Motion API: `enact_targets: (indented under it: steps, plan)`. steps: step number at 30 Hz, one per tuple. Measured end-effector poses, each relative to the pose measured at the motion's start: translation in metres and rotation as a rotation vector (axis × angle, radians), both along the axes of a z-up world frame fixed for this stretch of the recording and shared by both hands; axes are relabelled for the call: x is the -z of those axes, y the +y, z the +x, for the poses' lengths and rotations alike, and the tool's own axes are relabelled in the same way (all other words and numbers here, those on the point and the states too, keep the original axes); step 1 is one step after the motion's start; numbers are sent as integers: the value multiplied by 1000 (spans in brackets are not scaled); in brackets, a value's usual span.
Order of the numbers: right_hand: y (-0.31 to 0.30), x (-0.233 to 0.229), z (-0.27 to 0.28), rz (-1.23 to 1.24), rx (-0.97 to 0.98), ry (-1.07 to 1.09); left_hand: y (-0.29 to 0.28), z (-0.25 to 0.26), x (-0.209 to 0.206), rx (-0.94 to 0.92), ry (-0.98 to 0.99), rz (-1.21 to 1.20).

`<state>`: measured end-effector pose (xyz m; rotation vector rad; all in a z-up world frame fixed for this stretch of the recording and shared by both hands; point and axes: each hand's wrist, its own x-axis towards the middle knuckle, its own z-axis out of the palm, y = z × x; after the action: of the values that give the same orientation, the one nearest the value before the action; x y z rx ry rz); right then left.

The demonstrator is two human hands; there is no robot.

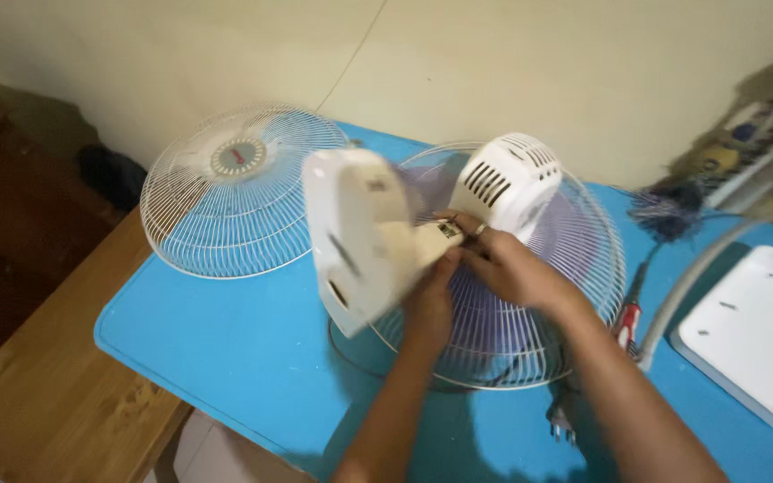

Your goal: The person assembles a table fan by attaching the motor housing to the fan cage and securing it with screws. They use a screwdriver to tighten multiple screws on the back of the motor housing and then attach the control panel to the front of the fan.

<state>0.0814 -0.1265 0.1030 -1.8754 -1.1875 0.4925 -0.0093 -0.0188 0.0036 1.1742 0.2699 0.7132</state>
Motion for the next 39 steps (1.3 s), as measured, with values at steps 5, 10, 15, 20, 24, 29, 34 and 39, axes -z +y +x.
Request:
enact_targets:
  steps: [5, 10, 15, 20, 24, 29, 34, 39]
  plan:
    - [-30, 25, 33, 90, -59, -180, -30, -12, -14, 8, 166, 105]
    - [-58, 45, 58, -45, 150, 35, -32, -21, -33, 143, 148, 178]
    - [-89, 81, 48, 235, 219, -176, -40, -34, -46, 334, 113, 281]
    - [-113, 116, 24, 420, 473, 147, -69, -41, -49, 137, 19, 566]
    - [-142, 132, 14, 392, 591, 312, -94, -42, -45, -35, -13, 755]
    - [-144, 153, 8, 538, 566, 516, -107, -32, -44, -184, -28, 887]
    - [-176, 170, -7, 148, 561, 239, -118, -29, -41, -307, -35, 972]
    - [-178, 166, -8, 310, 470, 215, -131, -29, -39, -377, -63, 1018]
